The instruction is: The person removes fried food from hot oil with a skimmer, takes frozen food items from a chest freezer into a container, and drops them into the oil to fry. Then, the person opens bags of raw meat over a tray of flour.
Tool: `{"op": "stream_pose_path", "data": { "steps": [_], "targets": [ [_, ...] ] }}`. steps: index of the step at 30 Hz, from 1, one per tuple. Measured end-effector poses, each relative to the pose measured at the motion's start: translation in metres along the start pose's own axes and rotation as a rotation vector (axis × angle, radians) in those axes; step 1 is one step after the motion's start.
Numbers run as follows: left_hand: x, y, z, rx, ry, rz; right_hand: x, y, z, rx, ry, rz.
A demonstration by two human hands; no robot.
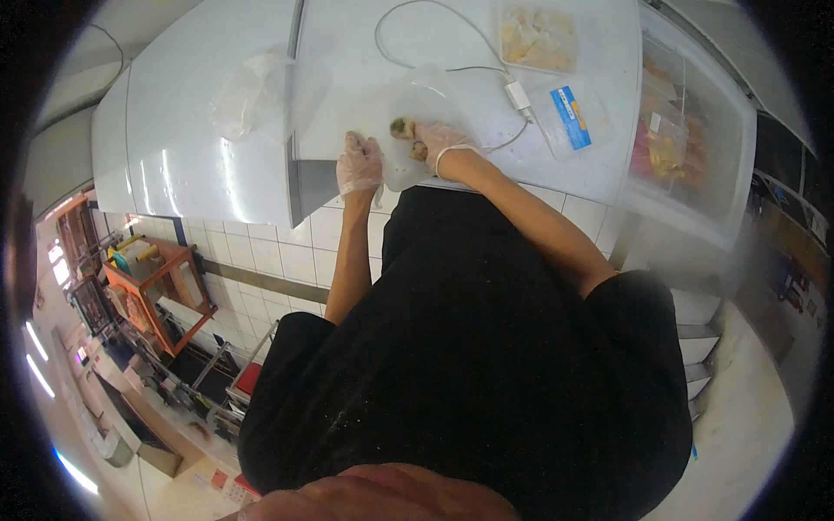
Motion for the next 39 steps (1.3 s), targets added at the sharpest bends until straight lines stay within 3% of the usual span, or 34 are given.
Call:
{"op": "stream_pose_path", "data": {
  "steps": [2,3,5,8,10,13,15,18,21,23,24,27,29,30,33,36,39],
  "targets": [
    [0.0,0.0,0.002,0.096,-0.012,0.066,0.019,-0.006,0.003,-0.002,-0.054,-0.114],
    [-0.003,0.004,0.004,0.148,-0.041,0.113,0.041,-0.027,0.009,0.115,-0.004,-0.263],
    [-0.003,0.009,-0.001,0.204,0.04,0.214,0.078,-0.041,0.009,0.095,0.168,-0.249],
    [0.018,0.002,-0.025,0.133,0.112,-0.035,0.162,-0.042,-0.051,0.058,0.114,-0.72],
    [0.033,0.0,-0.036,-0.02,0.063,-0.189,0.205,-0.039,-0.13,-0.1,0.032,-1.067],
    [0.032,0.017,-0.072,-0.243,-0.101,-0.257,0.237,-0.025,-0.209,-0.403,0.077,-0.899],
    [0.029,0.033,-0.126,-0.385,-0.177,-0.171,0.238,-0.011,-0.233,-0.5,0.195,-0.548],
    [0.002,0.049,-0.225,-0.646,-0.346,0.003,0.248,-0.037,-0.239,-0.326,0.315,-0.84],
    [-0.052,0.071,-0.309,-0.865,-0.354,0.069,0.247,-0.056,-0.259,-0.428,0.244,-1.099],
    [-0.069,0.076,-0.356,-0.912,-0.012,-0.115,0.251,-0.072,-0.26,-0.496,0.239,-1.288],
    [-0.098,0.097,-0.36,-0.866,-0.002,-0.013,0.255,-0.081,-0.259,-0.528,0.235,-1.386],
    [-0.153,0.141,-0.359,-0.707,-0.053,0.21,0.29,-0.1,-0.214,-0.284,0.075,-1.556],
    [-0.139,0.149,-0.356,-0.577,-0.182,0.272,0.285,-0.072,-0.191,-0.12,0.274,-1.197],
    [-0.136,0.153,-0.355,-0.612,-0.228,0.247,0.278,-0.058,-0.18,-0.042,0.371,-1.013],
    [-0.128,0.16,-0.351,-0.708,-0.355,0.131,0.232,0.016,-0.206,-0.145,0.042,-0.501],
    [-0.1,0.159,-0.36,-0.791,-0.415,-0.041,0.246,0.026,-0.241,-0.386,-0.11,-0.594],
    [-0.089,0.158,-0.359,-0.854,-0.354,-0.113,0.262,0.022,-0.243,-0.442,-0.22,-0.53]
  ]
}}
Point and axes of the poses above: each hand's wrist, its own y-axis towards the middle knuckle, its own x-axis out of the back of the hand, z = x × y, the point moved 7 cm from there along y, towards the middle knuckle, and after that the axes turned 2 degrees about y, right-handed, at the moved point
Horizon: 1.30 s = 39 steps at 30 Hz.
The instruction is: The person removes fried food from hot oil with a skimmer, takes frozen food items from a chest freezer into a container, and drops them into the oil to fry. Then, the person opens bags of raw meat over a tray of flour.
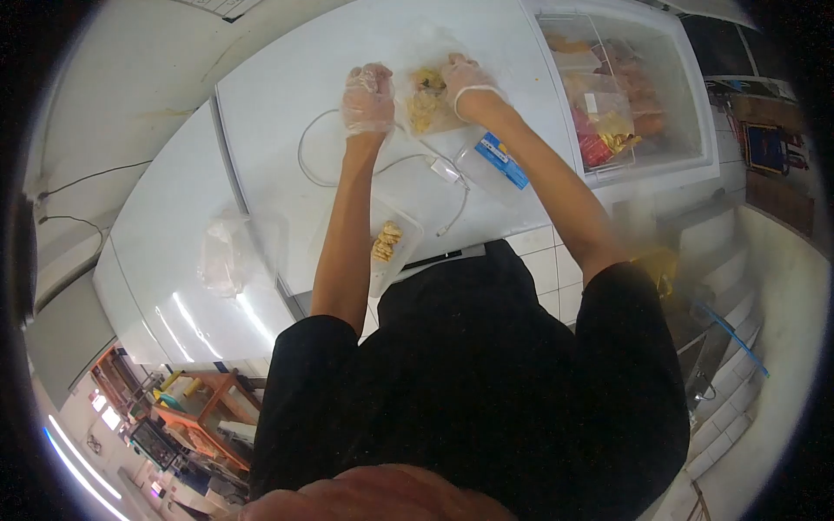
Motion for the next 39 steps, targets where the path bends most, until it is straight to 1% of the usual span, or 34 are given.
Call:
{"op": "stream_pose_path", "data": {
  "steps": [3,5,6,8,9,12,15,18,21,24,27,30,33,36,39],
  "targets": [
    [0.003,0.007,0.001,-0.06,0.154,0.051,0.012,0.014,0.003,-0.016,0.014,0.19],
    [0.007,0.007,-0.003,-0.129,0.29,0.093,-0.008,0.029,-0.001,-0.016,0.036,0.289],
    [-0.001,0.008,-0.009,-0.159,0.404,0.176,-0.017,0.037,-0.005,-0.017,0.046,0.333],
    [-0.025,0.001,-0.022,-0.215,0.635,0.342,0.002,0.028,0.01,0.058,0.098,0.247],
    [-0.022,-0.008,-0.021,-0.111,0.393,0.33,0.01,0.024,0.017,0.096,0.123,0.209],
    [-0.046,-0.02,-0.001,-0.065,0.271,0.322,0.0,0.034,0.015,0.145,0.148,0.273],
    [-0.063,-0.032,0.016,-0.207,0.188,0.208,-0.009,0.041,0.019,0.221,0.147,0.408],
    [-0.055,-0.035,0.02,-0.05,0.032,0.099,0.007,0.029,0.019,0.302,0.237,0.415],
    [-0.053,-0.04,0.019,-0.07,0.045,0.07,0.01,0.026,0.03,0.406,0.319,0.608],
    [-0.063,-0.043,0.024,-0.07,0.107,0.13,-0.012,0.033,0.007,0.243,0.651,0.662],
    [-0.057,-0.045,0.023,-0.045,0.049,0.099,-0.005,0.024,0.001,0.056,0.673,0.564],
    [-0.052,-0.047,0.018,-0.084,0.083,0.126,-0.033,0.037,-0.007,0.06,0.841,0.456],
    [-0.049,-0.048,0.017,0.007,0.097,0.2,-0.035,0.045,-0.003,0.122,0.742,0.474],
    [-0.054,-0.043,0.012,-0.016,0.271,0.321,-0.006,0.043,-0.008,0.133,0.633,0.371],
    [-0.019,-0.041,-0.014,0.037,0.221,0.164,0.038,0.013,-0.016,-0.016,0.737,0.403]
  ]
}}
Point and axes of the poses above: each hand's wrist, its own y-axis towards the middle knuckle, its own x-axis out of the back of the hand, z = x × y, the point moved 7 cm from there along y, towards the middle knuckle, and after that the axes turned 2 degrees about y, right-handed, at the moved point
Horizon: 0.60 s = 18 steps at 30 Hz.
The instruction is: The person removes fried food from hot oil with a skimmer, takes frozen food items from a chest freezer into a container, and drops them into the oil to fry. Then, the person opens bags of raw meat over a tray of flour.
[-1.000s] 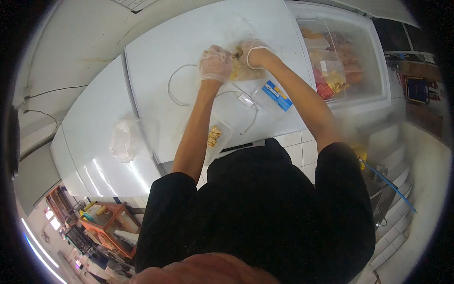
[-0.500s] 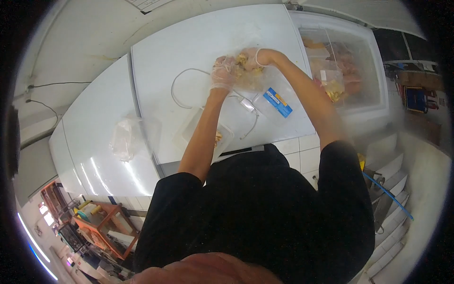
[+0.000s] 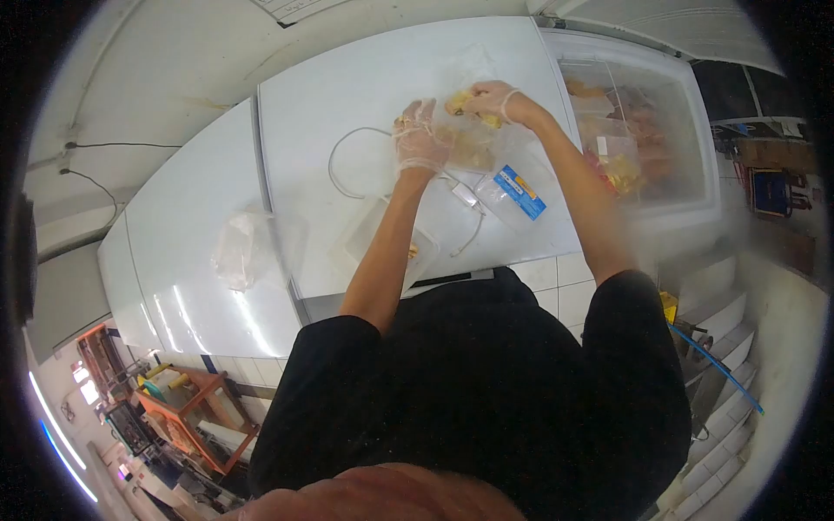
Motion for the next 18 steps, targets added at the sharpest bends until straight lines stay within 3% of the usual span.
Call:
{"op": "stream_pose_path", "data": {
  "steps": [3,4,6,9,12,15,18],
  "targets": [
    [0.029,0.006,-0.035,-0.189,-0.152,-0.035,0.01,-0.025,-0.006,0.145,0.231,-0.171],
    [0.024,0.004,-0.041,-0.204,-0.235,0.027,0.008,-0.032,-0.012,0.069,0.26,-0.16],
    [0.009,0.013,-0.046,-0.23,-0.391,0.134,0.003,-0.041,-0.017,-0.067,0.31,-0.132],
    [0.004,0.022,-0.042,-0.133,-0.56,0.123,-0.001,-0.052,-0.019,0.016,0.534,-0.128],
    [0.047,0.008,-0.048,-0.171,-0.547,-0.159,-0.014,-0.08,0.011,0.213,0.757,-0.092],
    [0.027,-0.013,-0.029,0.207,-1.067,-0.028,-0.02,-0.088,0.017,0.241,0.609,-0.131],
    [0.014,-0.033,-0.036,0.475,-1.266,0.119,-0.032,-0.071,-0.009,0.157,0.785,-0.153]
  ]
}}
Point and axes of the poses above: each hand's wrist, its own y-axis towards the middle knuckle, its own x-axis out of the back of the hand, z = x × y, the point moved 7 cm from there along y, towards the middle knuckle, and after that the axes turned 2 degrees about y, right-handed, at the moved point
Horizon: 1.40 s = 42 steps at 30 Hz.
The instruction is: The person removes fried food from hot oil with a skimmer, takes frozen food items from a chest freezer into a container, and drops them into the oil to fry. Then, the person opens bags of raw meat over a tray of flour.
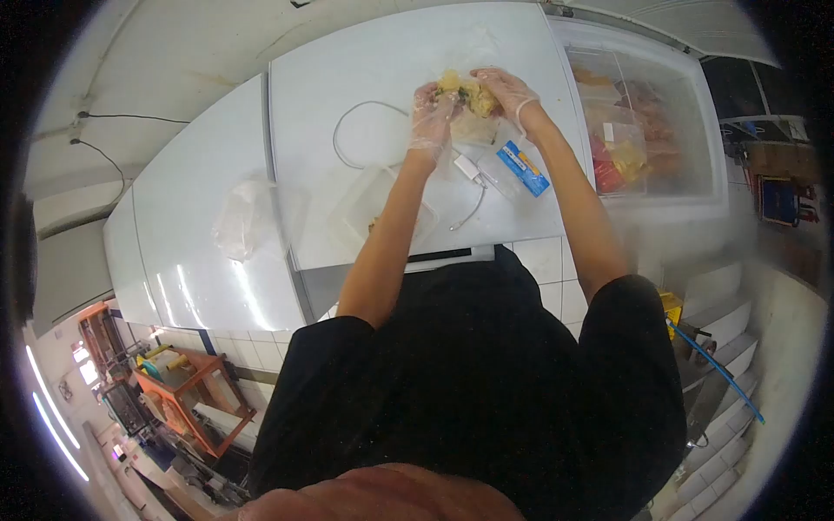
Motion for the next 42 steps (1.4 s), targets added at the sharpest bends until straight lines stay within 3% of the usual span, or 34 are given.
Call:
{"op": "stream_pose_path", "data": {
  "steps": [3,6,9,12,14,15,16,18,20,22,24,26,29,32,35,37,41,42],
  "targets": [
    [-0.006,0.013,0.032,0.128,-0.477,-0.085,-0.01,-0.014,0.015,0.149,-0.167,0.099],
    [-0.024,0.01,0.011,0.044,-0.697,0.001,-0.004,-0.027,0.044,0.445,-0.363,0.104],
    [-0.038,-0.003,-0.005,0.001,-0.651,-0.034,-0.006,-0.038,0.063,0.41,-0.512,0.012],
    [-0.046,0.003,-0.013,0.011,-0.716,-0.1,-0.03,-0.069,0.096,0.676,-0.88,-0.114],
    [-0.039,-0.009,-0.038,-0.403,-0.398,-0.089,-0.052,-0.09,0.121,0.91,-1.017,-0.231],
    [-0.035,-0.018,-0.036,-0.42,-0.351,-0.091,-0.062,-0.105,0.126,1.021,-1.079,-0.297],
    [-0.031,-0.03,-0.041,-0.437,-0.305,-0.094,-0.07,-0.116,0.121,0.953,-0.962,-0.248],
    [-0.001,-0.082,-0.069,-0.134,-0.464,-0.106,-0.094,-0.133,0.109,0.809,-0.733,-0.161],
    [0.052,-0.124,-0.058,-0.176,-0.016,-0.156,-0.122,-0.136,0.07,0.708,-0.673,-0.016],
    [0.117,-0.156,-0.021,-0.084,0.347,-0.182,-0.147,-0.132,0.016,0.539,-0.604,0.117],
    [0.182,-0.176,0.013,0.086,0.671,-0.393,-0.173,-0.123,-0.03,0.267,-0.482,0.188],
    [0.218,-0.198,0.012,-0.012,0.991,-0.502,-0.193,-0.111,-0.06,0.051,-0.397,0.227],
    [0.231,-0.212,0.004,-0.137,1.167,-0.565,-0.214,-0.095,-0.098,-0.138,-0.313,0.346],
    [0.211,-0.208,0.003,-0.393,0.814,-0.43,-0.233,-0.097,-0.106,-0.254,-0.135,0.426],
    [0.179,-0.204,0.011,-0.455,0.989,-0.335,-0.248,-0.108,-0.113,-0.264,-0.131,0.341],
    [0.181,-0.203,0.039,-0.487,0.963,-0.436,-0.253,-0.106,-0.123,-0.217,-0.166,0.245],
    [0.175,-0.205,0.041,-0.533,1.009,-0.516,-0.25,-0.122,-0.121,-0.356,0.005,0.245],
    [0.177,-0.202,0.053,-0.434,1.056,-0.414,-0.248,-0.124,-0.125,-0.424,0.02,0.268]
  ]
}}
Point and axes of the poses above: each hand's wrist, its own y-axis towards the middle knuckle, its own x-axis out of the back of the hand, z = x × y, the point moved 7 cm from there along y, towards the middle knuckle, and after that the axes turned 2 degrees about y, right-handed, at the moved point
